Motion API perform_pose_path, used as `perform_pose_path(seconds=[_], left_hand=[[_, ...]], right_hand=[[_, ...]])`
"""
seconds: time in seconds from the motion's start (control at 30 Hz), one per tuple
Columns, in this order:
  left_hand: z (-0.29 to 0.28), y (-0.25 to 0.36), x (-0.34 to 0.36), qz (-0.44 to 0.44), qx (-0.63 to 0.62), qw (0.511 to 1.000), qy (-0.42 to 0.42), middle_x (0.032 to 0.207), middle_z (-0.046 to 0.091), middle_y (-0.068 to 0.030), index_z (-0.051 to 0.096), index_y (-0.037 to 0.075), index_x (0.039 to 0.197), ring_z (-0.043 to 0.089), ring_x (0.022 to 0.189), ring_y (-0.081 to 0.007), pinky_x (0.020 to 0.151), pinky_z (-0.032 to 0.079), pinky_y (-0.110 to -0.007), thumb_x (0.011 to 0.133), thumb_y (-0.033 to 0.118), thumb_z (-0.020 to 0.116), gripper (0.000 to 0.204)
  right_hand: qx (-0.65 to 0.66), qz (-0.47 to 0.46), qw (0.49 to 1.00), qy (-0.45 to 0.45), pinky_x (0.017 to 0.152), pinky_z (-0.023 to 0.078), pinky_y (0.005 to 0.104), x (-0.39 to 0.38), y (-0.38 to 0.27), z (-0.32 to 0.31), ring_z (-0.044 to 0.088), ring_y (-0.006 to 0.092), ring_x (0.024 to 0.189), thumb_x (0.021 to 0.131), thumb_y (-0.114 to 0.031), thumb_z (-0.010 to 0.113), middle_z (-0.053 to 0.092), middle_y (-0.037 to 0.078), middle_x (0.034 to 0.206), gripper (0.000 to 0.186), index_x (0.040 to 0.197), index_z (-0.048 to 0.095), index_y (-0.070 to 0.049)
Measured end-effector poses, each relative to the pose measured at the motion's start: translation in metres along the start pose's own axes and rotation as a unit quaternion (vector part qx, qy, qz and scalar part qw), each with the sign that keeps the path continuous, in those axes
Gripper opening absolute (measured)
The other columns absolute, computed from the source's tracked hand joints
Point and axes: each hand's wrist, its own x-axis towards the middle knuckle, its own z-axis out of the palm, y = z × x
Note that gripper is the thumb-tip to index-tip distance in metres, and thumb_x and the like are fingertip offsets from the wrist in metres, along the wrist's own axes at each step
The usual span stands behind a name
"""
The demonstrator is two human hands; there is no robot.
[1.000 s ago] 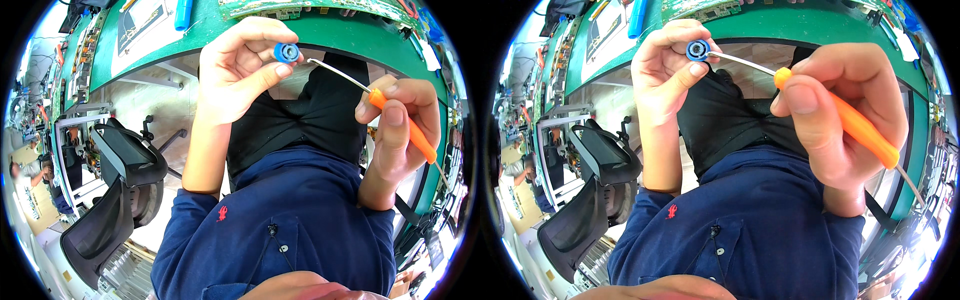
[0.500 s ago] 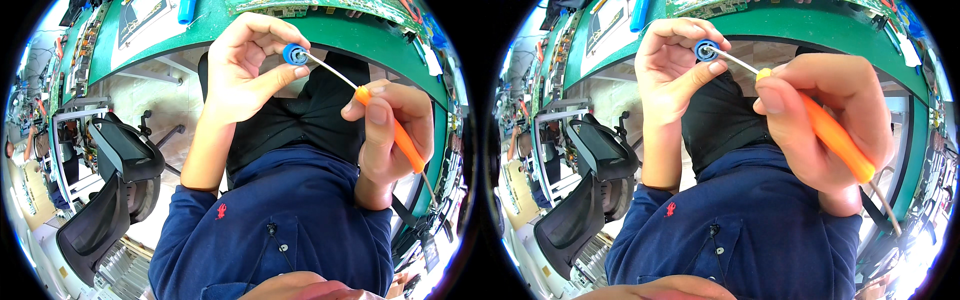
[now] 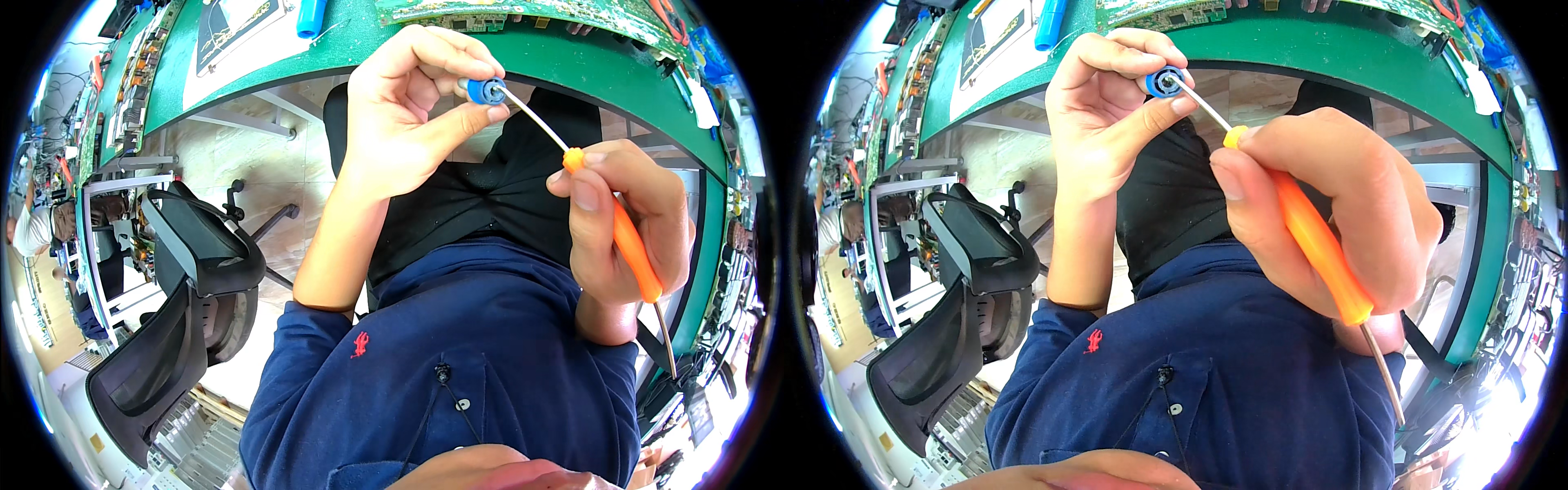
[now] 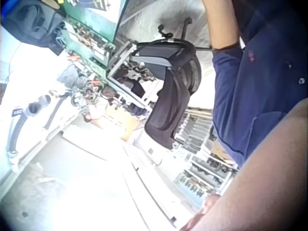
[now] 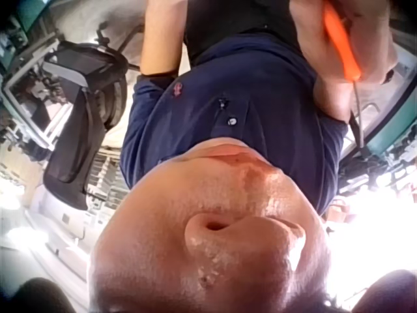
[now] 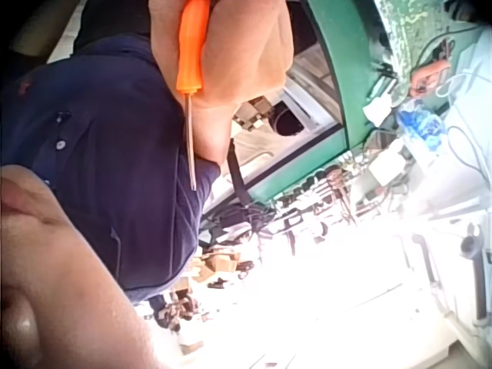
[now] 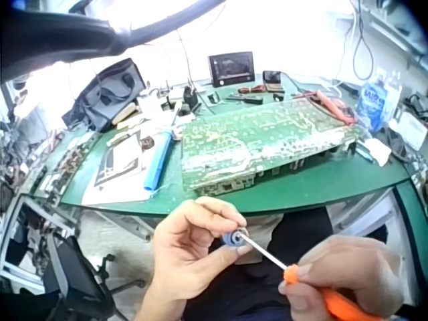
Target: The person uses a small screwdriver to adjust a blue circular plastic component held in their left hand at an electronics repair bench.
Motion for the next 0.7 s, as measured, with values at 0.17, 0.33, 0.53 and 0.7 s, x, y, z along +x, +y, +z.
perform_pose_path(seconds=[0.17,0.33,0.53,0.7], left_hand=[[0.004,0.004,0.001,-0.016,0.015,1.0,0.008,0.105,0.059,-0.0167,0.057,0.0,0.099,0.061,0.098,-0.0198,0.079,0.055,-0.031,0.069,-0.02,0.07,0.038],[0.004,-0.002,-0.002,0.012,-0.019,0.999,0.024,0.104,0.059,-0.0157,0.057,0.001,0.095,0.062,0.095,-0.0192,0.08,0.055,-0.03,0.068,-0.021,0.07,0.037],[0.0,0.003,-0.002,0.04,0.053,0.997,0.04,0.1,0.06,-0.0153,0.061,-0.001,0.092,0.064,0.092,-0.0214,0.081,0.056,-0.032,0.067,-0.022,0.07,0.034],[0.002,0.009,-0.003,0.029,0.082,0.995,0.044,0.096,0.06,-0.0153,0.063,-0.003,0.09,0.065,0.091,-0.0231,0.076,0.059,-0.032,0.068,-0.021,0.069,0.029]], right_hand=[[-0.058,-0.003,0.998,-0.005,0.059,0.053,0.025,0.002,-0.005,0.002,0.066,0.0184,0.064,0.086,0.005,0.063,0.065,0.018,0.077,0.012,0.094,0.055,0.006],[-0.05,-0.058,0.997,0.002,0.057,0.054,0.0274,0.004,-0.002,0.011,0.066,0.0217,0.063,0.084,0.005,0.065,0.064,0.019,0.075,0.015,0.095,0.056,0.007],[0.033,0.031,0.997,0.066,0.057,0.052,0.0255,-0.002,0.007,0.018,0.066,0.0199,0.064,0.076,0.006,0.073,0.066,0.015,0.072,0.019,0.087,0.058,0.004],[0.122,0.142,0.98,0.063,0.061,0.051,0.0223,-0.002,0.005,0.013,0.067,0.0138,0.068,0.083,0.001,0.069,0.067,0.012,0.073,0.012,0.082,0.057,0.002]])
